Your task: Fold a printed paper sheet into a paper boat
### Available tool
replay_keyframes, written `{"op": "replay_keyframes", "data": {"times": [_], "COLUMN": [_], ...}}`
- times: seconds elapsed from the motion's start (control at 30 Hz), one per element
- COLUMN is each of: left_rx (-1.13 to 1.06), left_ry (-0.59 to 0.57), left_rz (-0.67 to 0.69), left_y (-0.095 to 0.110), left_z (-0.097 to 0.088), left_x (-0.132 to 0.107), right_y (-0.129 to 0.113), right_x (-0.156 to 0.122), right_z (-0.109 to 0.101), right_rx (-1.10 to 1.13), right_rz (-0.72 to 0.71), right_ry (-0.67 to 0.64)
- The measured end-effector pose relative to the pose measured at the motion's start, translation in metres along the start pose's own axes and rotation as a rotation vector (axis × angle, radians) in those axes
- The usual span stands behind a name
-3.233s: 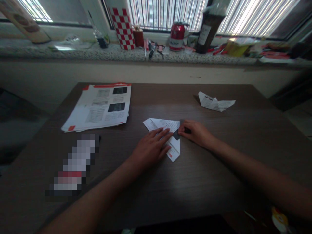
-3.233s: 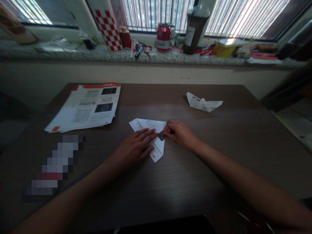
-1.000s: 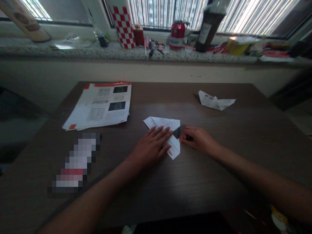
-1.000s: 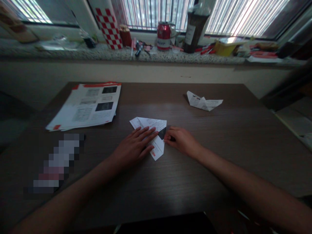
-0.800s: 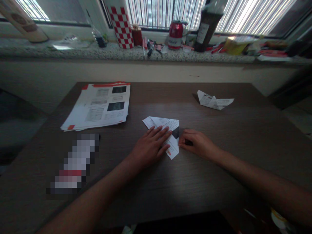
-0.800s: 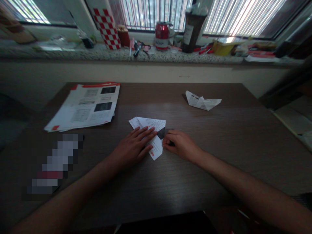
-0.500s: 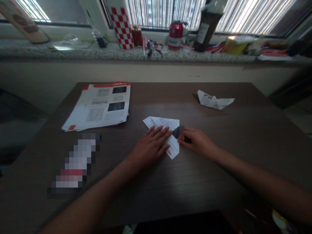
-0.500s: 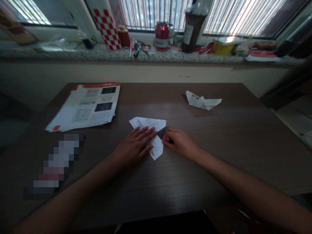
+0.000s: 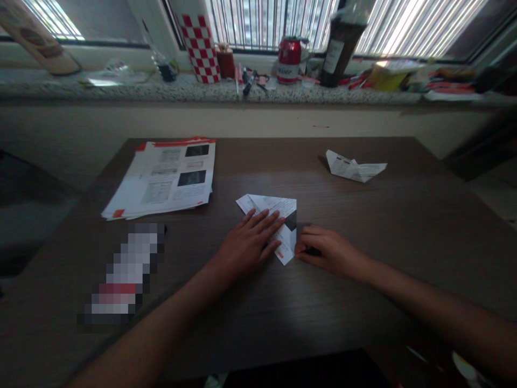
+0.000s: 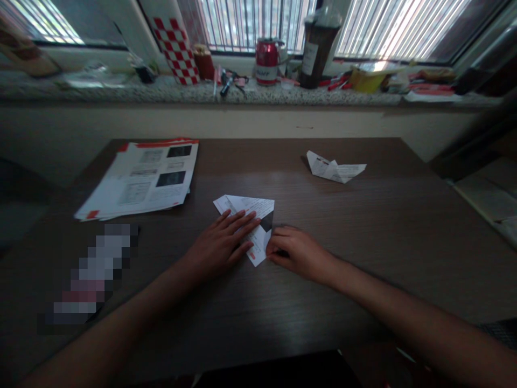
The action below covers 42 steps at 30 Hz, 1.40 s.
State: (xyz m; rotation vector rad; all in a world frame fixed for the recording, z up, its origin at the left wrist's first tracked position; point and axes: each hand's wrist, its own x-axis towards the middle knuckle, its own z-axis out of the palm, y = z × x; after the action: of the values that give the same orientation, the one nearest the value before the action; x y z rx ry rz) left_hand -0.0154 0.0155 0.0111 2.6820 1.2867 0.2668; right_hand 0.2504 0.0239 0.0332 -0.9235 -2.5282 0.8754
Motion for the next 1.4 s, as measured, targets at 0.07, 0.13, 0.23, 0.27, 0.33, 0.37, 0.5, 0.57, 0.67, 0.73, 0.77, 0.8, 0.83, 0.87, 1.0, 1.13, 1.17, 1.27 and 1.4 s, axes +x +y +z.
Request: {"op": "replay_keyframes", "data": {"times": [0.07, 0.13, 0.23, 0.27, 0.33, 0.37, 0.5, 0.57, 0.67, 0.73, 0.77, 0.8, 0.83, 0.87, 1.0, 1.13, 1.17, 1.27, 1.4], "left_rx": [-0.008, -0.018, -0.039, -0.045, -0.057, -0.063, -0.070, -0.059, -0.039, -0.033, -0.031, -0.031, -0.032, -0.038, -0.086, -0.095, -0.093, -0.078, -0.071], "left_ry": [0.004, 0.010, 0.017, 0.015, 0.008, 0.002, 0.008, 0.018, 0.016, 0.016, 0.018, 0.019, 0.020, 0.021, 0.049, 0.066, 0.060, 0.018, -0.002], "left_rz": [0.005, 0.012, 0.030, 0.039, 0.051, 0.050, 0.007, -0.015, -0.030, -0.028, -0.025, -0.019, -0.012, -0.003, 0.026, 0.031, 0.032, 0.032, 0.030], "left_y": [-0.001, -0.002, -0.004, -0.005, -0.006, -0.006, -0.004, -0.002, 0.002, 0.004, 0.004, 0.004, 0.004, 0.004, -0.004, -0.015, -0.017, -0.018, -0.014], "left_z": [0.000, 0.000, -0.001, -0.002, -0.003, -0.004, -0.008, -0.010, -0.012, -0.013, -0.012, -0.012, -0.012, -0.012, -0.014, -0.020, -0.021, -0.025, -0.027], "left_x": [0.000, 0.000, 0.001, 0.001, 0.001, 0.001, 0.000, 0.000, -0.001, -0.001, -0.001, -0.001, -0.001, -0.001, -0.004, -0.008, -0.009, -0.011, -0.011], "right_y": [0.001, 0.004, 0.011, 0.013, 0.017, 0.018, 0.020, 0.020, 0.021, 0.022, 0.023, 0.024, 0.025, 0.026, 0.031, 0.036, 0.036, 0.036, 0.037], "right_x": [0.002, 0.005, 0.010, 0.012, 0.015, 0.016, 0.018, 0.017, 0.014, 0.012, 0.011, 0.009, 0.008, 0.007, 0.006, 0.004, 0.003, 0.003, 0.004], "right_z": [-0.007, -0.015, -0.027, -0.029, -0.031, -0.030, -0.019, -0.015, -0.012, -0.012, -0.012, -0.012, -0.011, -0.011, -0.013, -0.020, -0.022, -0.025, -0.020], "right_rx": [0.012, -0.040, -0.147, -0.174, -0.205, -0.215, -0.253, -0.265, -0.278, -0.286, -0.288, -0.290, -0.292, -0.292, -0.271, -0.257, -0.257, -0.259, -0.233], "right_rz": [0.006, 0.006, -0.009, -0.016, -0.029, -0.035, -0.075, -0.089, -0.078, -0.065, -0.064, -0.067, -0.072, -0.079, -0.081, -0.074, -0.074, -0.075, -0.093], "right_ry": [0.046, 0.105, 0.177, 0.197, 0.220, 0.220, 0.166, 0.154, 0.164, 0.147, 0.128, 0.107, 0.088, 0.074, 0.057, 0.057, 0.057, 0.057, 0.046]}}
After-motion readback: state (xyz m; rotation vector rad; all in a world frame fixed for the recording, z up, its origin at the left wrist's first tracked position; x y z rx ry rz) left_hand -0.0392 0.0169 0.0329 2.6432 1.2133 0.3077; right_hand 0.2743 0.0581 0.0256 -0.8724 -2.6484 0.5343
